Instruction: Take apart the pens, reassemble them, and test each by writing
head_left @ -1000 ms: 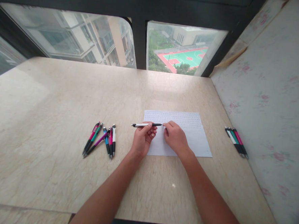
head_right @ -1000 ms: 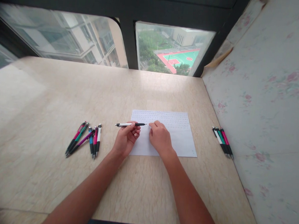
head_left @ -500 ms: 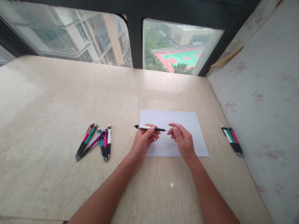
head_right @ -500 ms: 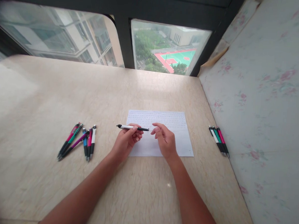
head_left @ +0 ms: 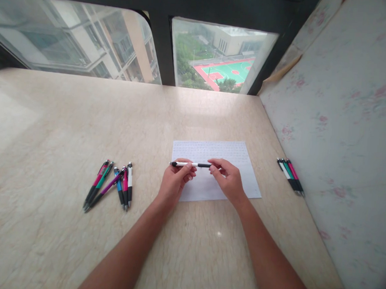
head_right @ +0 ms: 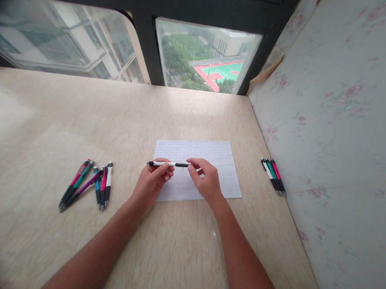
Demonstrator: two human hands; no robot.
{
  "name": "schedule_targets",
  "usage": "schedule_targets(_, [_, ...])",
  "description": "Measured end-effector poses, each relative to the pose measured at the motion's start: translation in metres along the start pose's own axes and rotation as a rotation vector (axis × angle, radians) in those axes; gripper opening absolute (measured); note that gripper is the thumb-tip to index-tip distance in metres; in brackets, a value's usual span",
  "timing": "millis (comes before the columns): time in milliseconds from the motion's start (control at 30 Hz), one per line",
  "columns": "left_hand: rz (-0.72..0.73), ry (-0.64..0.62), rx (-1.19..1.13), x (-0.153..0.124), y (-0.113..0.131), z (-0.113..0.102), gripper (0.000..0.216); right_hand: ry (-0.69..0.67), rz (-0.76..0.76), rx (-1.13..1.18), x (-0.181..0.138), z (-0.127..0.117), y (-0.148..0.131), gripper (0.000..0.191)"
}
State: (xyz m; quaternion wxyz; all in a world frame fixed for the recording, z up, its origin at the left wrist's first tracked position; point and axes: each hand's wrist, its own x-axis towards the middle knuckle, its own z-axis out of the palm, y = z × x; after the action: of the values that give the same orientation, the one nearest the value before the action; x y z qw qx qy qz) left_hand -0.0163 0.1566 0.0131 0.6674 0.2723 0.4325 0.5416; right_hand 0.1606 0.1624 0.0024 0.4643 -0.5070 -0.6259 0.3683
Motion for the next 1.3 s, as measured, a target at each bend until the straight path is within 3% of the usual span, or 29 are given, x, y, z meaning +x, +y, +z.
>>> schedule_targets(100, [0.015, 0.030, 0.001, 0.001, 0.000, 0.000, 0.025, 0.016, 0.038, 0.061, 0.000, 0.000, 0.002, 0.019])
schedule_targets(200, [0.037, 0.090, -0.033, 0.002, 0.000, -0.002, 0.027, 0.140, 0.059, 0.059, 0.001, -0.002, 0.004, 0.019])
schedule_targets(333, [0.047, 0.185, -0.100, 0.004, -0.001, -0.003, 0.028, 0.230, -0.008, -0.172, 0.003, -0.005, 0.007, 0.016])
schedule_targets(467, [0.044, 0.223, -0.122, 0.004, -0.002, -0.003, 0.029, 0.176, -0.145, -0.381, 0.003, -0.001, 0.011, 0.014])
schedule_targets(667, [0.045, 0.228, -0.133, 0.004, 0.000, -0.003, 0.029, 0.144, -0.191, -0.529, 0.000, 0.005, 0.019, 0.012])
schedule_targets(1300, [0.035, 0.173, -0.103, 0.004, -0.003, -0.004, 0.029, -0.011, -0.193, -0.517, 0.000, 0.007, 0.019, 0.017])
